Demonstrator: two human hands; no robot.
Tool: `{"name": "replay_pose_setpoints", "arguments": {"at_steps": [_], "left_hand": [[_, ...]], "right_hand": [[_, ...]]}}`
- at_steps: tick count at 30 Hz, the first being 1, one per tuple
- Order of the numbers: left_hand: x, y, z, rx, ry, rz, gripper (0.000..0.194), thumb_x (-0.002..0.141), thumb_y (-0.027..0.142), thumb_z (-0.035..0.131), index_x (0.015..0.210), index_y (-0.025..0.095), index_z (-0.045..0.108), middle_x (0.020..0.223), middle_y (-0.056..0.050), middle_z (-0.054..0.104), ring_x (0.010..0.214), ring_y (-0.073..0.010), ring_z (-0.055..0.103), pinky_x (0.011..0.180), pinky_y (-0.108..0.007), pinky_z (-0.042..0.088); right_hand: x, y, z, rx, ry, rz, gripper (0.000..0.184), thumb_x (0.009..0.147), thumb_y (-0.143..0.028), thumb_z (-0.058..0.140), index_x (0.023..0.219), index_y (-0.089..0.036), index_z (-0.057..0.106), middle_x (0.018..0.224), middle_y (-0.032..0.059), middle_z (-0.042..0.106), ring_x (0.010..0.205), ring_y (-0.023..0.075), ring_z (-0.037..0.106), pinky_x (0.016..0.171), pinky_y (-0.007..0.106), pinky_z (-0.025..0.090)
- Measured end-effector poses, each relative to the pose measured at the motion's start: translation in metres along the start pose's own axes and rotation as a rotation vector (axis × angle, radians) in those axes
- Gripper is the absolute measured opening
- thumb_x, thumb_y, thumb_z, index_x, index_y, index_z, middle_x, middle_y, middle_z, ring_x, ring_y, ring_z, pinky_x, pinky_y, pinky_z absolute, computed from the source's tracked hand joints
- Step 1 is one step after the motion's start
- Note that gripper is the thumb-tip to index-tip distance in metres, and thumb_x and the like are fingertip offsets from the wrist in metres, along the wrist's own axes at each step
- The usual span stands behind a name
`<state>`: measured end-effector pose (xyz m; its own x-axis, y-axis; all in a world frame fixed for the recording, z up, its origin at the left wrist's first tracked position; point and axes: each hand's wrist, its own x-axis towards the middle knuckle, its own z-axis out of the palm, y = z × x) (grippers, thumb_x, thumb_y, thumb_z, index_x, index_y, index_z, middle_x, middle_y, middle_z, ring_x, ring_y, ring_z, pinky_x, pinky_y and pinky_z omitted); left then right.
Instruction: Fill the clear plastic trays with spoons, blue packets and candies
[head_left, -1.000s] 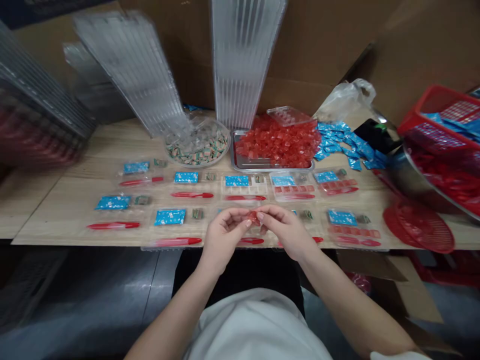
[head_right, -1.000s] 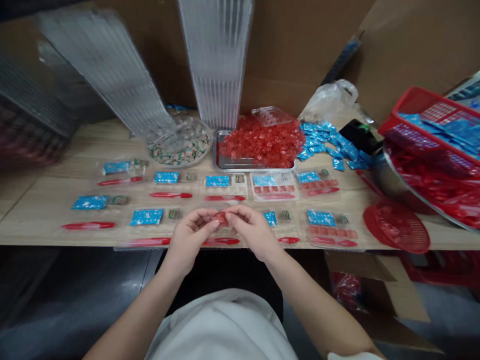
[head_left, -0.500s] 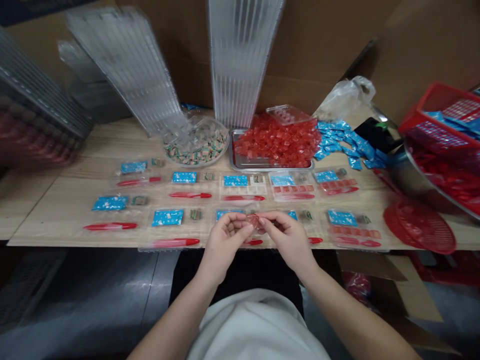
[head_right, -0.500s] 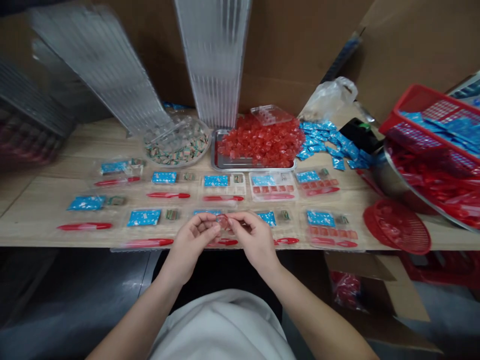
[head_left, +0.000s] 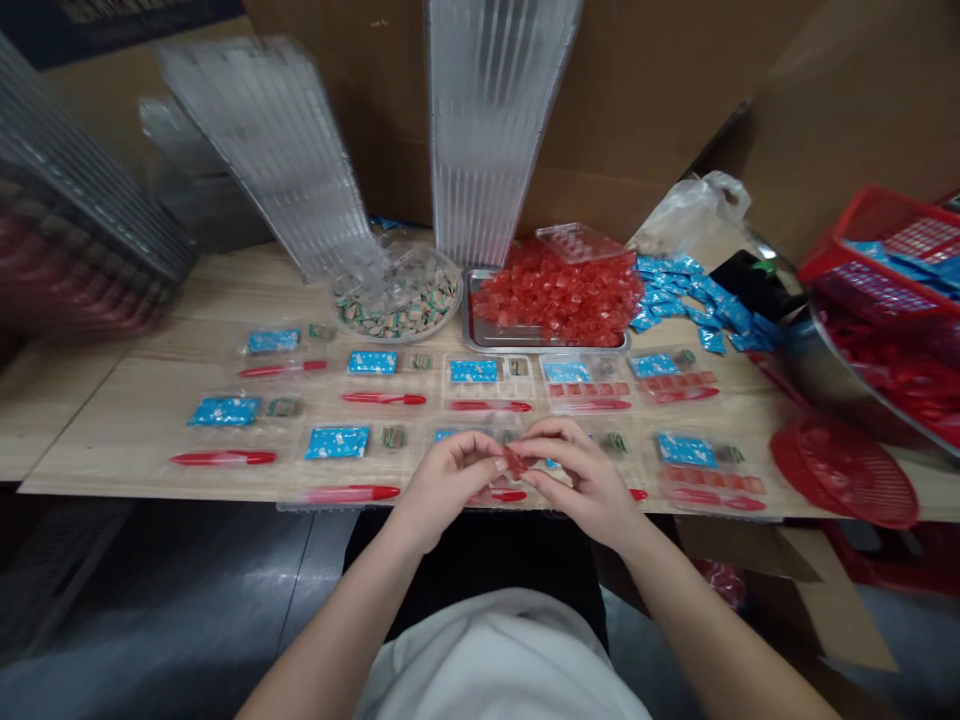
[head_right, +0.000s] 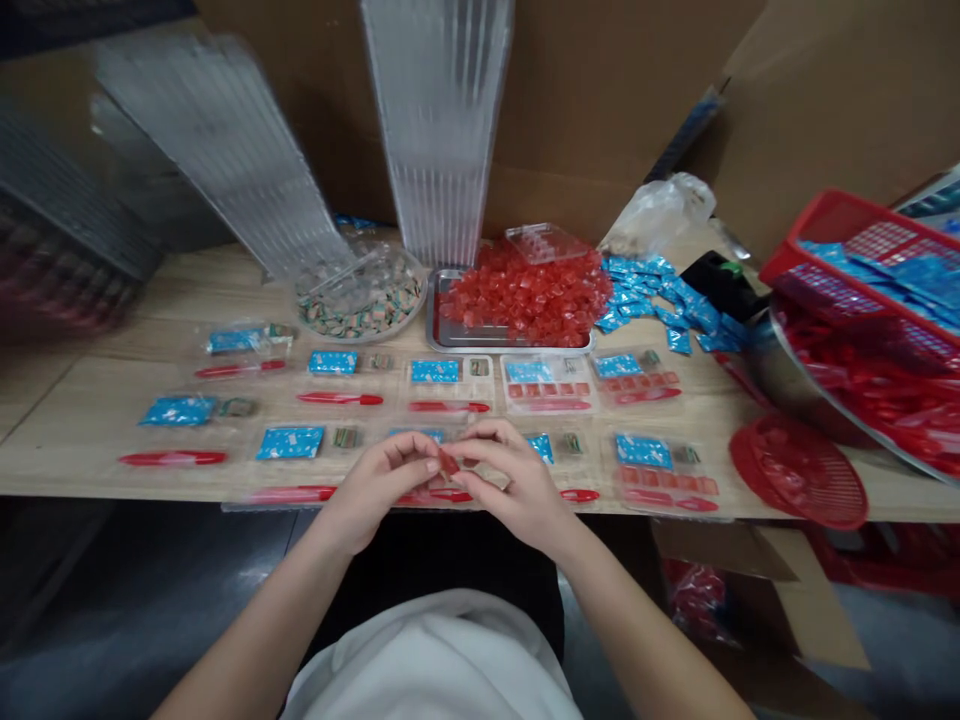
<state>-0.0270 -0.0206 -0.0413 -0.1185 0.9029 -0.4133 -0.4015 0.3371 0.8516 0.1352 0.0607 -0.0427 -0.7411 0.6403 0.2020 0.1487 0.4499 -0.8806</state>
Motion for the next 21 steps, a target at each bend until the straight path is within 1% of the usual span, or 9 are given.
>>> {"name": "replay_pose_setpoints", "arguments": {"at_steps": [2, 4, 7, 10, 12, 15, 17, 19, 21], "left_hand": [[0.001, 0.002, -0.001, -0.001, -0.028, -0.01, 0.018, 0.069, 0.03, 0.07, 0.072, 0.015, 0.06, 0.065, 0.002, 0.061, 0.061, -0.0093, 0.054, 0.061, -0.021, 0.041], [0.001, 0.003, -0.002, 0.008, -0.024, 0.011, 0.017, 0.069, 0.029, 0.07, 0.072, 0.015, 0.06, 0.067, 0.002, 0.06, 0.062, -0.0084, 0.053, 0.061, -0.02, 0.039], [-0.001, 0.002, -0.003, 0.037, 0.002, 0.009, 0.017, 0.071, 0.031, 0.068, 0.072, 0.015, 0.062, 0.066, 0.003, 0.057, 0.058, -0.007, 0.047, 0.057, -0.019, 0.036], [-0.004, 0.001, -0.002, 0.063, 0.017, 0.002, 0.019, 0.074, 0.035, 0.066, 0.075, 0.016, 0.064, 0.065, 0.003, 0.056, 0.056, -0.0071, 0.045, 0.054, -0.019, 0.034], [-0.004, 0.0, 0.0, 0.082, 0.031, 0.05, 0.019, 0.074, 0.036, 0.066, 0.075, 0.016, 0.065, 0.069, 0.001, 0.059, 0.061, -0.0084, 0.049, 0.058, -0.02, 0.038], [-0.002, -0.003, 0.004, 0.089, 0.051, 0.109, 0.02, 0.072, 0.035, 0.068, 0.079, 0.016, 0.065, 0.077, -0.002, 0.064, 0.072, -0.0126, 0.055, 0.068, -0.023, 0.043], [0.0, -0.004, 0.006, 0.081, 0.073, 0.128, 0.021, 0.069, 0.035, 0.07, 0.078, 0.016, 0.064, 0.078, -0.002, 0.065, 0.074, -0.0141, 0.057, 0.07, -0.025, 0.044], [0.002, -0.004, 0.006, 0.062, 0.069, 0.111, 0.021, 0.068, 0.035, 0.07, 0.074, 0.016, 0.063, 0.074, -0.001, 0.064, 0.068, -0.0121, 0.055, 0.065, -0.023, 0.043], [0.003, -0.002, 0.004, 0.047, 0.023, 0.024, 0.022, 0.07, 0.036, 0.069, 0.071, 0.015, 0.061, 0.069, 0.0, 0.062, 0.058, -0.0084, 0.05, 0.056, -0.02, 0.04]], "right_hand": [[0.003, -0.001, -0.007, -0.067, -0.063, -0.049, 0.026, 0.08, -0.021, 0.062, 0.105, -0.027, 0.065, 0.102, 0.0057, 0.06, 0.098, 0.0187, 0.057, 0.084, 0.032, 0.049], [0.005, -0.001, -0.009, -0.093, -0.078, -0.043, 0.025, 0.08, -0.021, 0.062, 0.104, -0.025, 0.064, 0.097, 0.0052, 0.063, 0.091, 0.0174, 0.06, 0.078, 0.03, 0.05], [0.004, 0.001, -0.005, -0.121, -0.015, 0.033, 0.013, 0.08, -0.024, 0.063, 0.092, -0.023, 0.065, 0.084, 0.0037, 0.065, 0.078, 0.0165, 0.061, 0.071, 0.03, 0.05], [-0.001, 0.004, 0.001, -0.088, 0.054, 0.114, 0.006, 0.081, -0.025, 0.061, 0.084, -0.023, 0.064, 0.079, 0.0029, 0.066, 0.074, 0.016, 0.061, 0.066, 0.029, 0.049], [-0.003, 0.005, 0.006, -0.056, 0.081, 0.152, 0.005, 0.08, -0.024, 0.06, 0.084, -0.022, 0.063, 0.08, 0.0028, 0.065, 0.074, 0.0155, 0.061, 0.066, 0.028, 0.049], [-0.005, 0.006, 0.011, -0.028, 0.133, 0.212, 0.005, 0.079, -0.024, 0.06, 0.083, -0.022, 0.062, 0.08, 0.0027, 0.064, 0.072, 0.015, 0.06, 0.065, 0.028, 0.05], [-0.005, 0.006, 0.012, -0.017, 0.137, 0.238, 0.006, 0.078, -0.026, 0.062, 0.079, -0.021, 0.06, 0.077, 0.0022, 0.062, 0.07, 0.0148, 0.059, 0.064, 0.028, 0.049], [-0.005, 0.005, 0.01, 0.016, 0.125, 0.236, 0.011, 0.076, -0.028, 0.066, 0.078, -0.021, 0.057, 0.076, 0.0015, 0.059, 0.07, 0.0148, 0.058, 0.065, 0.028, 0.049], [-0.003, 0.003, 0.005, 0.047, 0.118, 0.191, 0.017, 0.074, -0.028, 0.068, 0.083, -0.022, 0.055, 0.082, 0.002, 0.058, 0.075, 0.0153, 0.058, 0.068, 0.029, 0.05]]}}
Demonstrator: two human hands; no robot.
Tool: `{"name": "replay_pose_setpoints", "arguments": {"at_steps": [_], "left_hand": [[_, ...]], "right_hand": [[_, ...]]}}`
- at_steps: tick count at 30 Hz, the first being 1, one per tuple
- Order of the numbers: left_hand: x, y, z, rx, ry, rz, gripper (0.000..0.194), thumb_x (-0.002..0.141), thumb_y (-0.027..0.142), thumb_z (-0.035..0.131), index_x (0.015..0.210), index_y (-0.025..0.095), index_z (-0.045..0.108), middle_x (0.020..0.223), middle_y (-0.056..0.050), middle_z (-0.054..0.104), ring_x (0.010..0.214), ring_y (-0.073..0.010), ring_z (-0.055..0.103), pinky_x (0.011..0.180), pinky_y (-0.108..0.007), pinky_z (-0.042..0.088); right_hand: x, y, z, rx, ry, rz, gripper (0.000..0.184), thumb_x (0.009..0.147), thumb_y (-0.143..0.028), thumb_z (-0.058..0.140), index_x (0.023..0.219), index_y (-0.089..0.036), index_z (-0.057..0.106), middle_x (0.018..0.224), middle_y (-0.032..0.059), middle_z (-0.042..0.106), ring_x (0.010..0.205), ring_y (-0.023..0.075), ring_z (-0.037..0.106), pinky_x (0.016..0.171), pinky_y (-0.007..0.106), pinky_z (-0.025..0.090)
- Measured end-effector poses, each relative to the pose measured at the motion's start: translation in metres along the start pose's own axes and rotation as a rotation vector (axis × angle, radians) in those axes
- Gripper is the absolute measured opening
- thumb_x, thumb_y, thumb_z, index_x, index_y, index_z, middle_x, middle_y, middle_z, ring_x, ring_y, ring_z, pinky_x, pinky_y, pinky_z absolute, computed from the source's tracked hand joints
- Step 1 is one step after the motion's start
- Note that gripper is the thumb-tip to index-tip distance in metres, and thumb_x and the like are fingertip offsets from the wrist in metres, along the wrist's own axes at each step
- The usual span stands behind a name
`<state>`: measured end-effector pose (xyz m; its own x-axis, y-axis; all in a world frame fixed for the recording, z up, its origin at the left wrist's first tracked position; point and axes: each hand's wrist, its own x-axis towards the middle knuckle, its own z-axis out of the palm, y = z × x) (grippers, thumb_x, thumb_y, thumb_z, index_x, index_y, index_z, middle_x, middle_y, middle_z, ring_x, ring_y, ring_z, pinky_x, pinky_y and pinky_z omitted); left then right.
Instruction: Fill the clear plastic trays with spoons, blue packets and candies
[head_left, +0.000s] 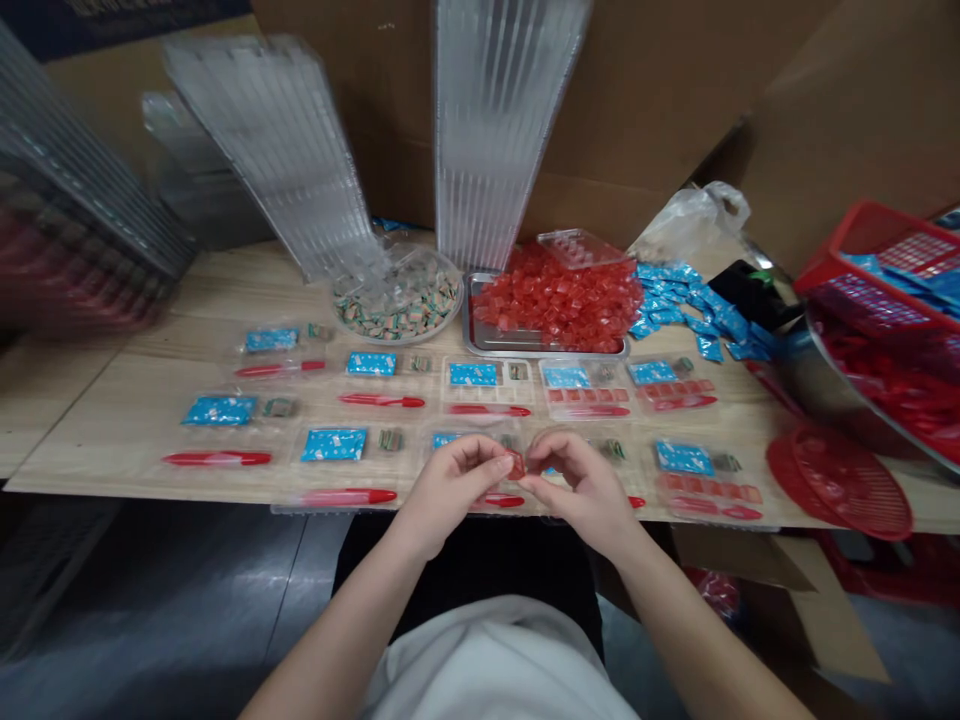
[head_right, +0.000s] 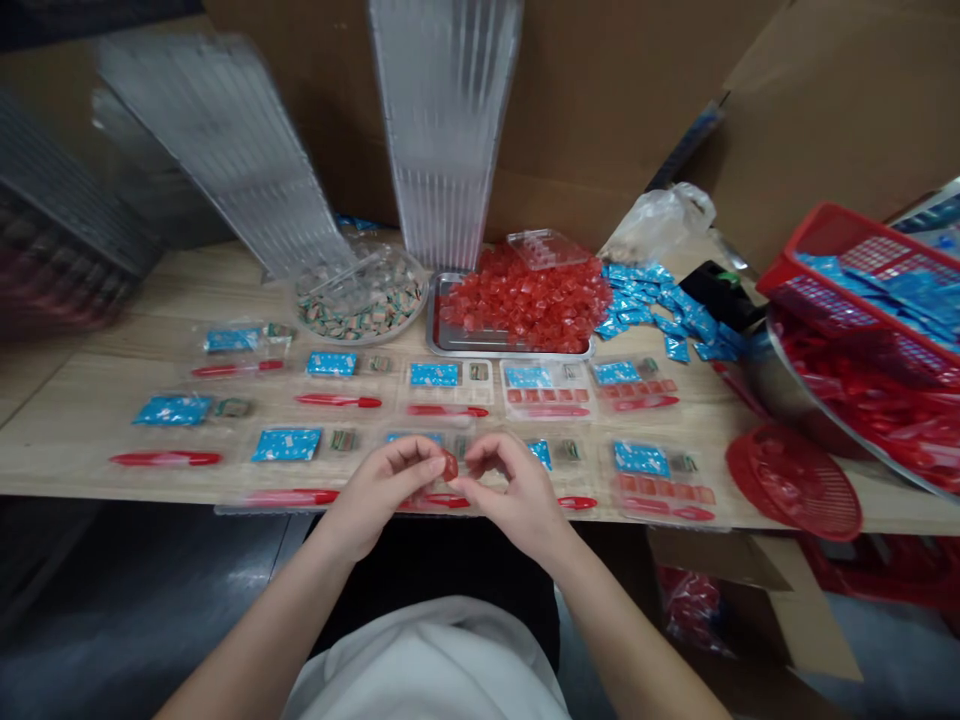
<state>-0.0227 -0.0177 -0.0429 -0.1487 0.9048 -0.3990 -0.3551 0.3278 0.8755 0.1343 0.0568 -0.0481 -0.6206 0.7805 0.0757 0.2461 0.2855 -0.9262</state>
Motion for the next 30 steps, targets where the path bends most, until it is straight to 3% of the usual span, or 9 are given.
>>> {"name": "replay_pose_setpoints", "arguments": {"at_steps": [4, 7, 11, 14, 21, 25, 30], "left_hand": [[0.001, 0.006, -0.004, -0.01, -0.055, -0.107, 0.023, 0.068, 0.036, 0.07, 0.068, 0.015, 0.06, 0.061, 0.003, 0.057, 0.049, -0.0051, 0.043, 0.047, -0.017, 0.032], [-0.001, 0.006, -0.005, -0.107, -0.07, -0.119, 0.022, 0.069, 0.036, 0.07, 0.07, 0.015, 0.063, 0.058, 0.003, 0.055, 0.048, -0.0046, 0.042, 0.046, -0.016, 0.031], [-0.005, -0.001, -0.004, -0.293, -0.133, -0.081, 0.023, 0.071, 0.032, 0.069, 0.089, 0.018, 0.071, 0.083, -0.005, 0.067, 0.062, -0.0084, 0.054, 0.057, -0.019, 0.043], [-0.006, -0.009, 0.0, -0.256, -0.102, 0.013, 0.023, 0.071, 0.027, 0.07, 0.094, 0.022, 0.071, 0.099, -0.005, 0.069, 0.083, -0.0139, 0.06, 0.072, -0.024, 0.047], [0.001, -0.018, 0.014, -0.158, 0.062, 0.213, 0.012, 0.071, 0.027, 0.071, 0.082, 0.02, 0.07, 0.089, -0.003, 0.069, 0.086, -0.016, 0.061, 0.08, -0.029, 0.048], [0.001, -0.022, 0.018, 0.006, 0.21, 0.413, 0.006, 0.076, 0.023, 0.066, 0.081, 0.021, 0.068, 0.086, -0.002, 0.067, 0.085, -0.0157, 0.061, 0.079, -0.028, 0.048], [-0.013, -0.03, -0.001, 0.543, 0.249, 0.602, 0.019, 0.083, 0.018, 0.056, 0.098, 0.024, 0.065, 0.097, -0.004, 0.068, 0.094, -0.0184, 0.061, 0.085, -0.032, 0.046]], "right_hand": [[0.004, -0.01, -0.011, -0.078, -0.167, -0.135, 0.02, 0.078, -0.02, 0.063, 0.097, -0.024, 0.058, 0.092, 0.0038, 0.061, 0.083, 0.0158, 0.059, 0.073, 0.03, 0.049], [0.006, -0.013, -0.012, -0.036, -0.209, -0.077, 0.01, 0.079, -0.02, 0.06, 0.089, -0.022, 0.059, 0.082, 0.0027, 0.063, 0.076, 0.0153, 0.06, 0.069, 0.029, 0.049], [0.005, -0.008, -0.005, 0.233, -0.064, 0.07, 0.013, 0.078, -0.028, 0.063, 0.088, -0.021, 0.058, 0.079, 0.0024, 0.063, 0.074, 0.0149, 0.061, 0.067, 0.028, 0.051], [0.002, -0.004, 0.002, 0.297, 0.068, 0.101, 0.018, 0.074, -0.032, 0.068, 0.084, -0.022, 0.059, 0.077, 0.0015, 0.062, 0.071, 0.0146, 0.06, 0.066, 0.028, 0.051], [-0.005, -0.005, 0.018, 0.248, 0.256, 0.117, 0.014, 0.074, -0.031, 0.068, 0.082, -0.022, 0.062, 0.082, 0.0028, 0.063, 0.078, 0.0164, 0.061, 0.072, 0.03, 0.052], [-0.005, -0.007, 0.023, 0.289, 0.257, 0.118, 0.013, 0.075, -0.029, 0.067, 0.084, -0.023, 0.061, 0.082, 0.0024, 0.063, 0.078, 0.0167, 0.062, 0.072, 0.031, 0.053], [-0.005, -0.007, 0.011, -0.036, 0.225, -0.171, 0.017, 0.08, -0.017, 0.06, 0.095, -0.026, 0.061, 0.092, 0.0038, 0.064, 0.089, 0.0177, 0.059, 0.078, 0.033, 0.049]]}}
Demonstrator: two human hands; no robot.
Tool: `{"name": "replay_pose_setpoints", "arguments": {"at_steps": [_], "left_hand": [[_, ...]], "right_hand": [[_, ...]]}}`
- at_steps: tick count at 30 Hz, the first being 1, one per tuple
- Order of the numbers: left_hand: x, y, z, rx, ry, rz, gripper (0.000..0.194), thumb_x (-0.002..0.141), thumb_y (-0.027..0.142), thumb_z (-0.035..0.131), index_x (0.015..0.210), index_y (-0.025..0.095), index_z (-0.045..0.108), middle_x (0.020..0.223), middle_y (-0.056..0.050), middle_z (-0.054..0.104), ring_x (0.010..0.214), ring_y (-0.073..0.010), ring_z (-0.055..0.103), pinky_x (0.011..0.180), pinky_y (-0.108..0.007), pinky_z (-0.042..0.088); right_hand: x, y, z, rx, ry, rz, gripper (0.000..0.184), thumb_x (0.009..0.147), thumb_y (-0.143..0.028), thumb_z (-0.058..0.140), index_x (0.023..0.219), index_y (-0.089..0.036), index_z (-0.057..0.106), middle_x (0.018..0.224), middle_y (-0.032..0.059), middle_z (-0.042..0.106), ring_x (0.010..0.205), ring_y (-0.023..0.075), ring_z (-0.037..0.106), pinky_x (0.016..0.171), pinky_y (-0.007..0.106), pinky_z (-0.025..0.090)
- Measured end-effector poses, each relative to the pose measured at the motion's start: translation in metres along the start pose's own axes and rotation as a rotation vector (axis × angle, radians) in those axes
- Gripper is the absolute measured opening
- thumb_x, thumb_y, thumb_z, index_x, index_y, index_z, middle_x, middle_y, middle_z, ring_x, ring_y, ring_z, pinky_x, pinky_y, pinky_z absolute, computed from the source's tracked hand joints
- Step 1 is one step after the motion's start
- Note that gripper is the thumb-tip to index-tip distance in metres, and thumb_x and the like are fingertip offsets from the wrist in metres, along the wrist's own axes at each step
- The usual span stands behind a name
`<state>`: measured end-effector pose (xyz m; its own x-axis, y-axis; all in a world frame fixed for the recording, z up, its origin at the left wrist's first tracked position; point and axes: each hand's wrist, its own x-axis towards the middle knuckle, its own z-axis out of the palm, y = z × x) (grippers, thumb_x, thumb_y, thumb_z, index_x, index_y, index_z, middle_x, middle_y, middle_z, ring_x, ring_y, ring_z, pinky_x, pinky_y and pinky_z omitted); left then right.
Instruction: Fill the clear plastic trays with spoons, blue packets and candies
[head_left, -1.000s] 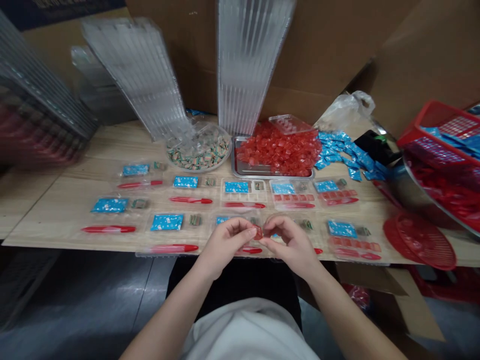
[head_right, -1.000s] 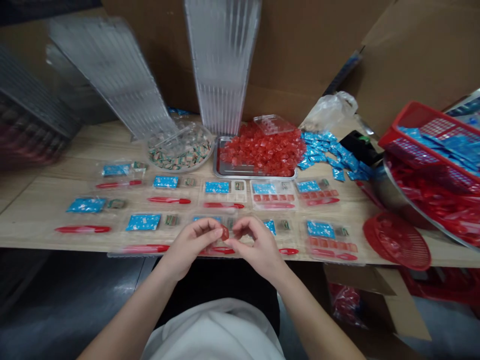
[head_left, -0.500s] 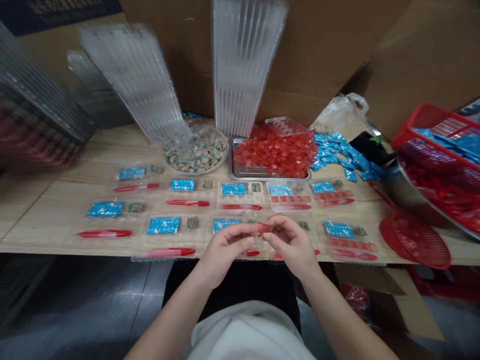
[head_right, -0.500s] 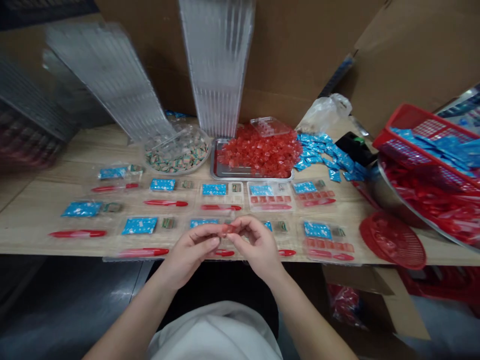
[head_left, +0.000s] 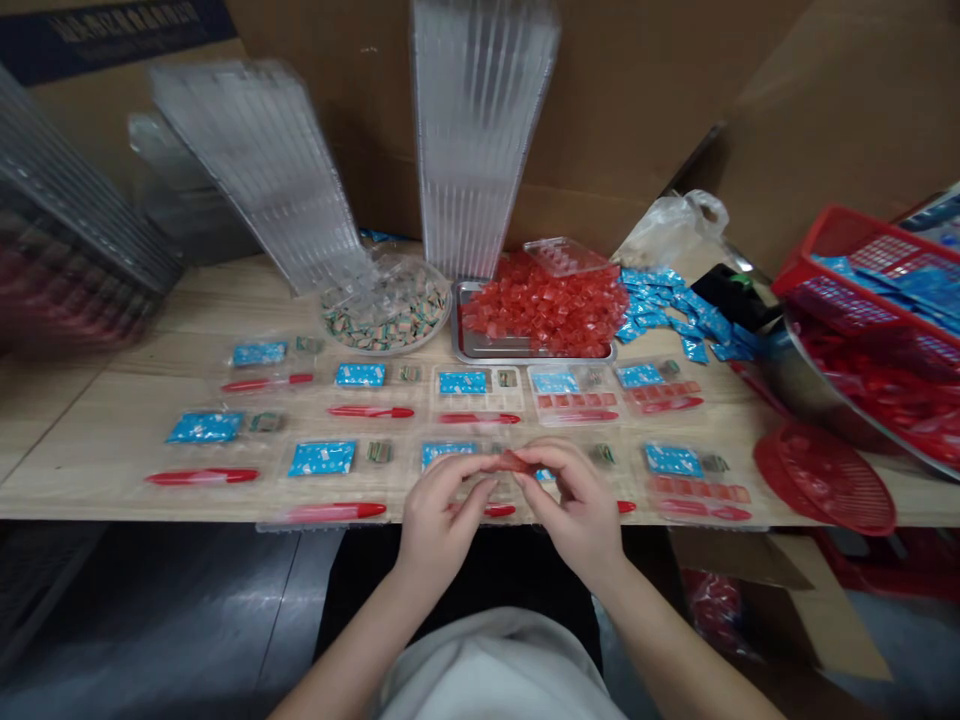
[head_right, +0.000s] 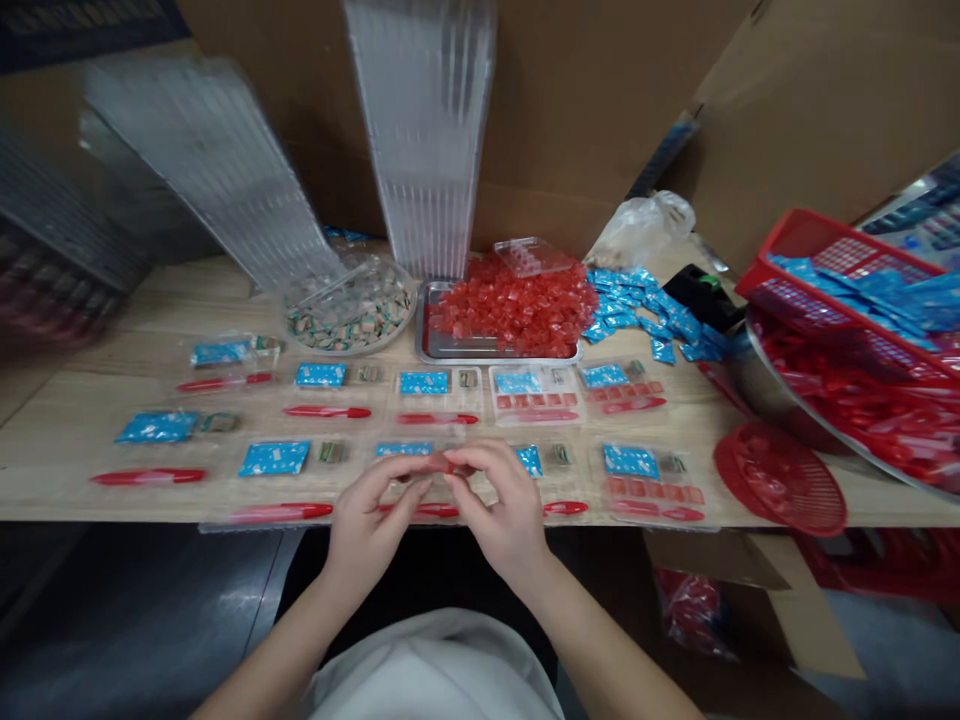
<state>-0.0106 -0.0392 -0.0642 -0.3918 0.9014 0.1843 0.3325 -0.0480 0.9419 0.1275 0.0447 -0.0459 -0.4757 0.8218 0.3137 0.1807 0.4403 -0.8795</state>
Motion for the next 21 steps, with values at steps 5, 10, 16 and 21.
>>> {"name": "replay_pose_setpoints", "arguments": {"at_steps": [5, 10, 16, 21], "left_hand": [[-0.022, -0.019, -0.024, 0.5, -0.097, 0.296, 0.028, 0.082, 0.01, 0.054, 0.106, 0.024, 0.062, 0.114, -0.005, 0.064, 0.112, -0.0223, 0.053, 0.097, -0.041, 0.039], [-0.032, -0.032, -0.025, 0.669, -0.163, 0.347, 0.025, 0.085, 0.012, 0.052, 0.106, 0.022, 0.061, 0.12, -0.006, 0.062, 0.119, -0.0236, 0.049, 0.099, -0.045, 0.039], [-0.029, -0.032, -0.026, 0.714, -0.148, 0.394, 0.024, 0.085, 0.013, 0.052, 0.104, 0.022, 0.062, 0.12, -0.006, 0.061, 0.118, -0.0239, 0.049, 0.097, -0.044, 0.042], [-0.021, -0.045, -0.032, 0.781, -0.138, 0.568, 0.027, 0.084, 0.02, 0.052, 0.11, 0.025, 0.061, 0.12, -0.005, 0.061, 0.113, -0.0238, 0.054, 0.09, -0.039, 0.047]], "right_hand": [[0.003, 0.016, -0.021, -0.238, -0.091, -0.121, 0.026, 0.083, -0.013, 0.057, 0.103, -0.029, 0.059, 0.095, 0.0019, 0.066, 0.092, 0.0185, 0.058, 0.083, 0.037, 0.045], [0.001, 0.032, -0.028, -0.296, -0.151, -0.069, 0.03, 0.084, -0.015, 0.055, 0.11, -0.028, 0.058, 0.099, 0.0031, 0.064, 0.095, 0.02, 0.057, 0.083, 0.038, 0.046], [-0.002, 0.031, -0.022, -0.046, -0.133, 0.226, 0.026, 0.082, -0.02, 0.056, 0.107, -0.025, 0.059, 0.102, 0.0043, 0.064, 0.088, 0.0172, 0.061, 0.08, 0.035, 0.049], [0.011, 0.035, -0.043, 0.158, -0.03, 0.399, 0.022, 0.077, -0.025, 0.061, 0.098, -0.021, 0.064, 0.09, 0.0035, 0.066, 0.082, 0.016, 0.062, 0.075, 0.031, 0.05]]}}
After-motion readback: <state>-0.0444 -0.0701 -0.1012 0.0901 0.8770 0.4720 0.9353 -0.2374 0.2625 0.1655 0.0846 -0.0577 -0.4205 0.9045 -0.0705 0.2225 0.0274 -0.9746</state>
